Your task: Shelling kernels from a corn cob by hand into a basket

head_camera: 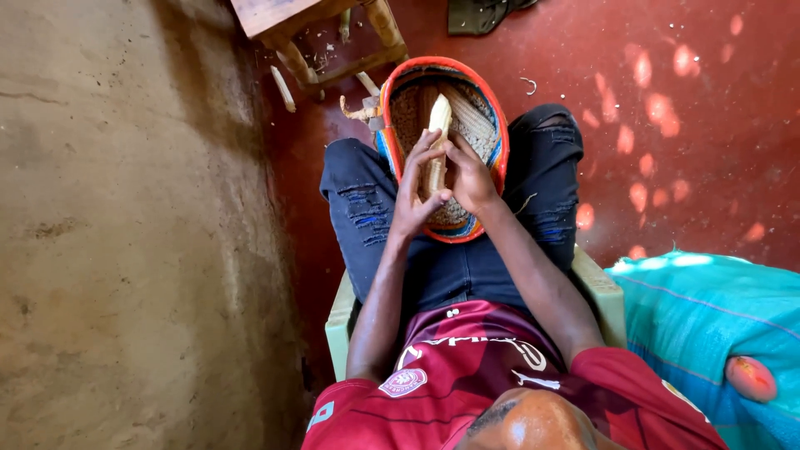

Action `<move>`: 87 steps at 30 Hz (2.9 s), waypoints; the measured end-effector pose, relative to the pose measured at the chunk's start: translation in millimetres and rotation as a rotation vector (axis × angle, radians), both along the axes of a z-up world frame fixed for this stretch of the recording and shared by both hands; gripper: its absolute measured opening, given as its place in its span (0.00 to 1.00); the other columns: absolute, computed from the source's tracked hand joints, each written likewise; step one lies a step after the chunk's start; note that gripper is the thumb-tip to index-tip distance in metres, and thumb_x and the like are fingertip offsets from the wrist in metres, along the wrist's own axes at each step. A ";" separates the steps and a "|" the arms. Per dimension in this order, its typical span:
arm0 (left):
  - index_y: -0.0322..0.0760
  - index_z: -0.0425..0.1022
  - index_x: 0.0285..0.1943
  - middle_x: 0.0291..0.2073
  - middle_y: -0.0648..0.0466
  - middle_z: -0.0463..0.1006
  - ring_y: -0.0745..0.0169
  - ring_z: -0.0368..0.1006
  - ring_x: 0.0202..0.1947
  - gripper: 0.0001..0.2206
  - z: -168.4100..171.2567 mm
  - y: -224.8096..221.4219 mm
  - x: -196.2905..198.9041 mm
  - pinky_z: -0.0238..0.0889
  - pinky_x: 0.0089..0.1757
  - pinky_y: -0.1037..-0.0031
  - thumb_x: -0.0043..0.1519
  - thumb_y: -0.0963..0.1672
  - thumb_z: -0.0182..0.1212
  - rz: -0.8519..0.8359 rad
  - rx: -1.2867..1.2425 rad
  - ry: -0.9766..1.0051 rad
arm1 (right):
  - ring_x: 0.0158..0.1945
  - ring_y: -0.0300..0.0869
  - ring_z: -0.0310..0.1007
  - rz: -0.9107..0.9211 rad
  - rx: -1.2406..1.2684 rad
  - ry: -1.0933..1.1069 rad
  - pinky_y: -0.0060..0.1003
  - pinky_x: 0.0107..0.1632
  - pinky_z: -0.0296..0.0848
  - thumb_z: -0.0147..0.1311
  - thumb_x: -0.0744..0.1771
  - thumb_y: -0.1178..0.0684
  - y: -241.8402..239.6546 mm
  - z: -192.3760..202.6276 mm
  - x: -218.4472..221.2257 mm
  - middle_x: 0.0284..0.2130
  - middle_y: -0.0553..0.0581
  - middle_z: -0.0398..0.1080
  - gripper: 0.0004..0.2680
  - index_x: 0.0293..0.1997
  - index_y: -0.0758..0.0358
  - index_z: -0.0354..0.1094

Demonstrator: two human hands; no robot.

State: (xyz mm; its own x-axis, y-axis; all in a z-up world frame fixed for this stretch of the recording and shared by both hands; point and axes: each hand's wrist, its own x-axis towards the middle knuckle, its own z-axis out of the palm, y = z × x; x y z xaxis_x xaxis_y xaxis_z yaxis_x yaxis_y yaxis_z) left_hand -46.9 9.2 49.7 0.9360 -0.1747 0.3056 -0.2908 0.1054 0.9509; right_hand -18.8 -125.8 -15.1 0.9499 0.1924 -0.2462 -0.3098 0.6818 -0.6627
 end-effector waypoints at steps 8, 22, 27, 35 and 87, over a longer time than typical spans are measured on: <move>0.30 0.63 0.74 0.51 0.38 0.73 0.50 0.70 0.53 0.24 -40.2 -21.5 45.4 0.64 0.56 0.58 0.74 0.48 0.60 0.132 -0.315 0.318 | 0.72 0.62 0.57 0.138 -0.480 -0.319 0.65 0.72 0.55 0.46 0.75 0.44 -6.0 43.8 -18.0 0.72 0.71 0.55 0.24 0.81 0.64 0.47; 0.39 0.72 0.47 0.17 0.51 0.73 0.67 0.75 0.19 0.14 -75.0 -36.0 64.5 0.76 0.31 0.72 0.74 0.52 0.54 0.299 -0.490 0.496 | 0.23 0.47 0.69 0.039 -1.106 -0.513 0.40 0.32 0.70 0.32 0.78 0.47 -18.9 -12.8 -26.0 0.19 0.60 0.66 0.16 0.42 0.62 0.67; 0.41 0.65 0.37 0.19 0.53 0.66 0.63 0.64 0.20 0.15 -32.2 -34.9 73.3 0.68 0.29 0.68 0.71 0.52 0.52 0.294 -0.686 0.644 | 0.26 0.30 0.64 0.135 -0.744 -0.115 0.29 0.23 0.75 0.40 0.73 0.32 -10.6 37.5 -28.2 0.25 0.44 0.58 0.16 0.34 0.50 0.55; 0.41 0.64 0.35 0.19 0.53 0.68 0.64 0.62 0.14 0.17 -44.7 -36.6 80.5 0.60 0.19 0.72 0.70 0.53 0.53 0.309 -0.737 0.758 | 0.26 0.44 0.60 0.128 -1.153 -0.538 0.46 0.33 0.59 0.35 0.76 0.46 -20.0 20.1 -26.4 0.22 0.54 0.60 0.12 0.44 0.62 0.62; 0.41 0.74 0.42 0.19 0.50 0.77 0.63 0.80 0.19 0.12 -146.1 -18.6 86.7 0.75 0.24 0.74 0.72 0.51 0.58 0.292 -0.384 0.653 | 0.30 0.62 0.78 0.149 -1.136 -0.509 0.54 0.36 0.72 0.41 0.76 0.38 -6.1 8.7 -25.3 0.23 0.71 0.73 0.16 0.49 0.61 0.66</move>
State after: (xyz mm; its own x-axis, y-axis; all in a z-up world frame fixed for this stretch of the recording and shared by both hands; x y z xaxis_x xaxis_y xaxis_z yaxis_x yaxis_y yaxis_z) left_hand 39.8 -9.3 -96.5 0.9378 0.1097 -0.3293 0.2444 0.4648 0.8510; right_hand -44.1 -131.9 -6.4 0.9731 0.2262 0.0447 0.1287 -0.3723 -0.9192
